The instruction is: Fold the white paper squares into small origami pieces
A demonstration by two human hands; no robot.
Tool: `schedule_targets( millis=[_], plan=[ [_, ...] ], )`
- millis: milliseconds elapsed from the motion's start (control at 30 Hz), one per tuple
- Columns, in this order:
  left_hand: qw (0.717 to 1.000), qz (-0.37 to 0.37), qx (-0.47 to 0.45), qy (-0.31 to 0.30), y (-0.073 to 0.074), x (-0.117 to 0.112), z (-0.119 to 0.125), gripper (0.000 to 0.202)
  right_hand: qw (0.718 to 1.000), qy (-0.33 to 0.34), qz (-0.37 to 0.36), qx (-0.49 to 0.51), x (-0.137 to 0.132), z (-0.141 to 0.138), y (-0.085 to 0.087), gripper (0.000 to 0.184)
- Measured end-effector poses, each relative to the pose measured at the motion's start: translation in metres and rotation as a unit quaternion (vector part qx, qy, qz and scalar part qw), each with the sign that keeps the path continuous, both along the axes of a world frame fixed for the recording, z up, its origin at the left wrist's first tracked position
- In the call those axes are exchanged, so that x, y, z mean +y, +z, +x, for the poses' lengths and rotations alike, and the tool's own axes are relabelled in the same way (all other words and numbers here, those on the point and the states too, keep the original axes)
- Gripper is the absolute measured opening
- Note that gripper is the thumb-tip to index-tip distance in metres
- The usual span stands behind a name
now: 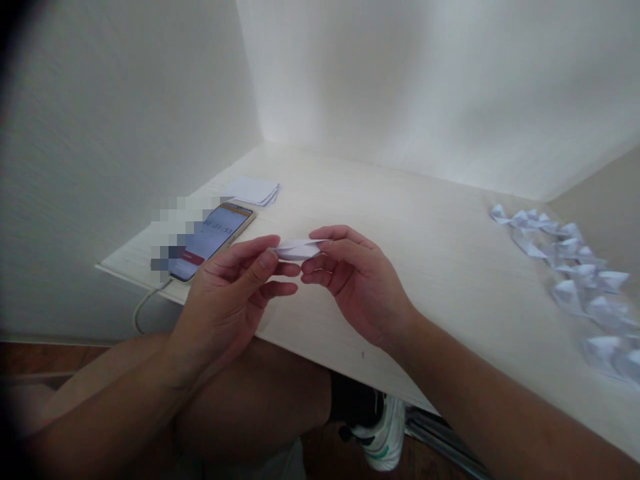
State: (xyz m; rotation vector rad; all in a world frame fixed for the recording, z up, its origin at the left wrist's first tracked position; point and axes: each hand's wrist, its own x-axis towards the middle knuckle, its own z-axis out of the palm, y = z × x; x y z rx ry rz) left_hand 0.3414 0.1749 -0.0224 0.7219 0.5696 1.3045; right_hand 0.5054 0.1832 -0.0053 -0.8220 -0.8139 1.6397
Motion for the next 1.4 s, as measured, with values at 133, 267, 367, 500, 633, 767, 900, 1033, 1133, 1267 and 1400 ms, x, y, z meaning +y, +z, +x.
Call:
schedule_targets(
  millis=[133, 267, 367, 500, 633, 767, 900, 1033, 1133, 1267, 1400],
  plan=[
    [1.0, -0.016, -0.017, -0.017, 0.004, 0.0, -0.002, 0.014, 1.0, 0.005, 0.019, -0.01, 0.0, -0.001, 0.0, 0.007],
    [0.998, -0.036, -0.028, -0.038, 0.008, 0.0, -0.005, 0.012, 0.999, 0.001, 0.045, -0.029, -0.002, -0.001, 0.0, 0.006],
    [0.997, -0.044, -0.031, -0.051, 0.009, 0.001, -0.007, 0.01, 0.997, -0.001, 0.061, -0.041, -0.003, -0.002, -0.001, 0.006],
    [0.997, -0.056, -0.022, -0.049, 0.009, 0.0, -0.009, 0.008, 0.995, -0.007, 0.079, -0.066, -0.005, -0.002, -0.001, 0.006],
    [0.996, -0.072, -0.016, -0.046, 0.009, 0.0, -0.009, 0.008, 0.993, -0.004, 0.087, -0.079, -0.006, -0.003, -0.001, 0.006],
    [0.997, -0.08, -0.009, -0.023, 0.01, 0.0, -0.008, 0.006, 0.993, 0.0, 0.088, -0.077, -0.007, -0.004, -0.001, 0.006],
    [0.996, -0.092, 0.002, -0.01, 0.012, -0.002, -0.007, 0.007, 0.993, 0.004, 0.09, -0.077, -0.007, -0.004, -0.002, 0.006],
    [0.99, -0.136, -0.019, -0.031, 0.014, -0.006, -0.006, 0.012, 0.99, -0.006, 0.109, -0.091, -0.007, -0.004, -0.003, 0.006],
    [0.988, -0.141, -0.043, -0.046, 0.015, -0.007, -0.006, 0.011, 0.988, -0.016, 0.114, -0.098, -0.007, -0.004, -0.003, 0.006],
    [0.988, -0.13, -0.061, -0.055, 0.016, -0.007, -0.006, 0.009, 0.987, -0.019, 0.124, -0.104, -0.007, -0.004, -0.004, 0.005],
    [0.99, -0.124, -0.051, -0.05, 0.014, -0.006, -0.006, 0.005, 0.982, -0.013, 0.15, -0.118, -0.009, -0.003, -0.007, 0.006]
  ],
)
